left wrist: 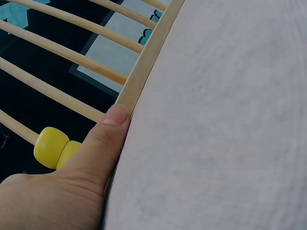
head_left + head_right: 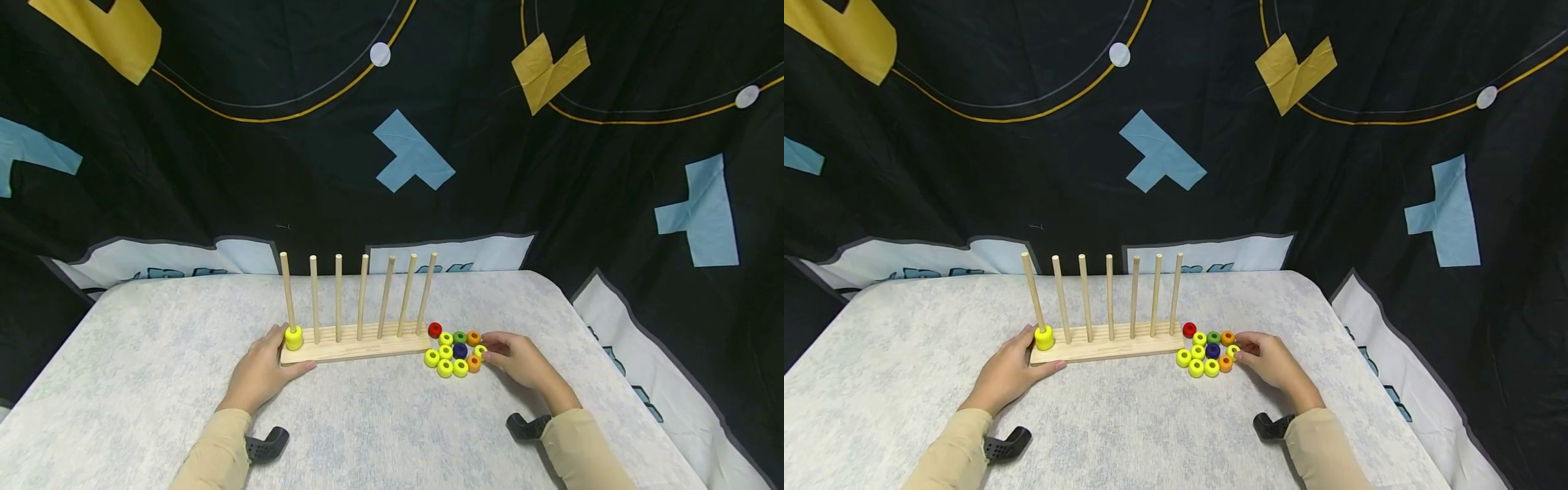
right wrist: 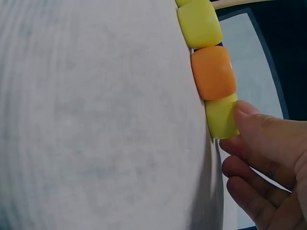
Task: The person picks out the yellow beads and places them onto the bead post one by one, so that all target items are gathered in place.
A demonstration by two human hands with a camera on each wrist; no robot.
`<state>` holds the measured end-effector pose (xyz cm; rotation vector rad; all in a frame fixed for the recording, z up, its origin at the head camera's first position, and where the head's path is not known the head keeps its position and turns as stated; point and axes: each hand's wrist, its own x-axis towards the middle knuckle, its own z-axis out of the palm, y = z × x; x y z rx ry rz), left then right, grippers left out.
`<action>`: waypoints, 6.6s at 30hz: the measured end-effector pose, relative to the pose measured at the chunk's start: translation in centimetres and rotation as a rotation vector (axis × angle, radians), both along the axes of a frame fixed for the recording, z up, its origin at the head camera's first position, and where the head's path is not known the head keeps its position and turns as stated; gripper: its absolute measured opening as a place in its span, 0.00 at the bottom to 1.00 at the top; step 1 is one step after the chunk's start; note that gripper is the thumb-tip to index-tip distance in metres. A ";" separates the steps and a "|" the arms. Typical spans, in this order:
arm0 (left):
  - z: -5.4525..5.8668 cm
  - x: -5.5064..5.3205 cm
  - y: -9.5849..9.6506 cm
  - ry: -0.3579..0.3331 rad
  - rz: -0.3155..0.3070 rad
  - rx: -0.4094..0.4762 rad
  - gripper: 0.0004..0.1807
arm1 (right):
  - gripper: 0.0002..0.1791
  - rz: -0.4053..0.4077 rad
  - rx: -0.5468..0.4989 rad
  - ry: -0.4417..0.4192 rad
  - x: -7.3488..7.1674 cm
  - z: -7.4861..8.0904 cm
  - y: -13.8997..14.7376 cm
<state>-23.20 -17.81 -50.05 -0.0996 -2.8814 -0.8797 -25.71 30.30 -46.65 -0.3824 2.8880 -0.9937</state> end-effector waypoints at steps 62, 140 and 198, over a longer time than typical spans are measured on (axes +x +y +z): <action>-0.1 0.0 0.0 0.015 0.006 0.004 0.60 | 0.24 -0.134 -0.023 0.087 -1.5 0.4 0.1; -0.1 0.1 0.0 0.016 0.006 0.010 0.60 | 0.17 0.220 -0.193 0.480 -5.6 19.1 -20.7; 0.1 0.1 -0.1 -0.024 0.002 0.000 0.59 | 0.20 0.457 0.063 0.434 -4.1 17.3 -31.0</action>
